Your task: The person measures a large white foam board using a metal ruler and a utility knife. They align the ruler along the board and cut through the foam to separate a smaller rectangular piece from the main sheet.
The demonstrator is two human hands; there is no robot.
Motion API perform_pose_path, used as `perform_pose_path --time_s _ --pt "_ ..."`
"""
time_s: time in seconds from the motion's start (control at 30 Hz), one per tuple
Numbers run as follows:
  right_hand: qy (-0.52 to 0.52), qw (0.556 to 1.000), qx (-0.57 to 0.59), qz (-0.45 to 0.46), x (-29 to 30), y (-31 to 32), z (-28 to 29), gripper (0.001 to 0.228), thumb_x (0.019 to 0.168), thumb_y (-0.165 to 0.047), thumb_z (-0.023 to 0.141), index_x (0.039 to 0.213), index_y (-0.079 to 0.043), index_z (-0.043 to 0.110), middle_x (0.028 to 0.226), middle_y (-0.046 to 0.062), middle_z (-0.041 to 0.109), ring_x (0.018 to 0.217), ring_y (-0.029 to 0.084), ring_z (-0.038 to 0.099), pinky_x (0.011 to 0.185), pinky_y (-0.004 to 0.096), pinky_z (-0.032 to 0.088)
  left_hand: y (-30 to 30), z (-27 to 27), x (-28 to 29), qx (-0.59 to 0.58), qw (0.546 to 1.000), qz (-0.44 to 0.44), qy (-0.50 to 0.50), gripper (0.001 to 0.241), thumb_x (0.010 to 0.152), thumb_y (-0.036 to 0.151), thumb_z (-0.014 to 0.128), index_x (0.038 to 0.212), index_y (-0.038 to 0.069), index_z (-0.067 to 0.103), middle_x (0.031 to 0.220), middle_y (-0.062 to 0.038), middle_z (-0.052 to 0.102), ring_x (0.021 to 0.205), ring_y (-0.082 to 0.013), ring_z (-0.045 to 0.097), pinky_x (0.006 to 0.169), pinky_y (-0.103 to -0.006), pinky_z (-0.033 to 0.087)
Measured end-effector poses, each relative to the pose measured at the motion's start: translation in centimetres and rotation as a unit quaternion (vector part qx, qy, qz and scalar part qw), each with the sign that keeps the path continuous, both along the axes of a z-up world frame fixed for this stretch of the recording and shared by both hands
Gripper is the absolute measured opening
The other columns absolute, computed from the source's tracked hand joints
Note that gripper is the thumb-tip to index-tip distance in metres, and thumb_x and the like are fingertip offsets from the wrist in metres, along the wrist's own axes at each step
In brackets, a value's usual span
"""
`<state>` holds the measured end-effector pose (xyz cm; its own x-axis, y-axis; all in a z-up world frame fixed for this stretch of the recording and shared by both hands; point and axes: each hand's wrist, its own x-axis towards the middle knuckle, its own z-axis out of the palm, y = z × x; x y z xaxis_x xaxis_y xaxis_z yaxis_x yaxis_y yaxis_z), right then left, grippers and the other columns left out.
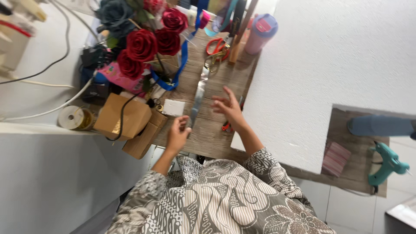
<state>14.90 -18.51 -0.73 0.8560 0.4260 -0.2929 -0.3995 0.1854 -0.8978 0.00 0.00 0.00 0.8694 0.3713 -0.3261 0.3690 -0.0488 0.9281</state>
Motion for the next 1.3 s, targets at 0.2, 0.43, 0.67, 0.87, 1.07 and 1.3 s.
perform_pose_path --time_s 0.2,0.43,0.67,0.87,1.07,1.3 --pt "0.041 0.997 -0.049 -0.045 1.0 -3.8 4.5 0.075 0.088 -0.017 0.074 0.151 -0.015 0.033 0.133 0.021 0.052 0.112 0.027 0.063 0.085 0.038 0.058 4.3 6.4 -1.9 -0.062 0.993 -0.069 0.077 0.050 0.084 -0.003 0.068 0.131 0.008 0.058 0.112 -0.013 0.067 0.098 -0.0205 0.063 0.086 -0.0368 0.053" --pt "0.065 0.993 0.033 -0.095 0.4 -8.1 6.0 0.083 0.088 -0.012 0.072 0.154 -0.013 0.022 0.116 0.018 0.055 0.100 0.031 0.066 0.085 0.048 0.059 5.5 15.5 0.8 -0.106 0.964 -0.215 0.115 0.051 0.078 -0.006 0.069 0.127 0.006 0.065 0.110 -0.009 0.071 0.096 -0.0171 0.064 0.084 -0.0328 0.053" --pt "-0.099 0.945 -0.076 -0.301 -1.0 -20.0 13.4 0.061 0.092 -0.003 0.069 0.143 -0.009 0.036 0.084 0.016 0.066 0.070 0.027 0.071 0.056 0.036 0.063 -0.1 13.9 10.3 -0.199 0.891 -0.406 0.024 0.043 0.080 0.001 0.069 0.123 0.006 0.064 0.103 -0.004 0.068 0.092 -0.0095 0.061 0.083 -0.0253 0.051" --pt "-0.089 0.893 -0.207 -0.390 -2.1 -28.4 12.9 0.020 0.087 -0.009 0.081 0.102 -0.003 0.069 0.079 0.013 0.068 0.062 0.020 0.071 0.054 0.029 0.062 -7.5 0.8 15.9 -0.220 0.934 -0.278 0.033 0.046 0.075 0.002 0.080 0.118 0.006 0.065 0.100 -0.008 0.068 0.083 -0.0121 0.069 0.073 -0.0248 0.059" --pt "-0.035 0.883 -0.168 -0.437 -0.4 -30.2 10.7 0.023 0.081 -0.006 0.083 0.099 0.000 0.071 0.078 0.015 0.070 0.064 0.023 0.073 0.056 0.031 0.065 -12.5 -7.9 17.5 -0.246 0.967 -0.048 0.036 0.043 0.078 -0.001 0.080 0.116 0.007 0.062 0.099 -0.007 0.069 0.085 -0.0146 0.071 0.074 -0.0253 0.063" --pt "-0.019 0.879 -0.185 -0.440 1.5 -30.7 8.3 0.017 0.082 -0.006 0.082 0.091 -0.002 0.068 0.075 0.007 0.066 0.068 0.016 0.070 0.060 0.029 0.064 -14.8 -11.8 19.2 -0.156 0.987 0.031 0.006 0.038 0.080 0.000 0.079 0.114 0.007 0.062 0.102 -0.009 0.068 0.090 -0.0139 0.068 0.079 -0.0272 0.060"
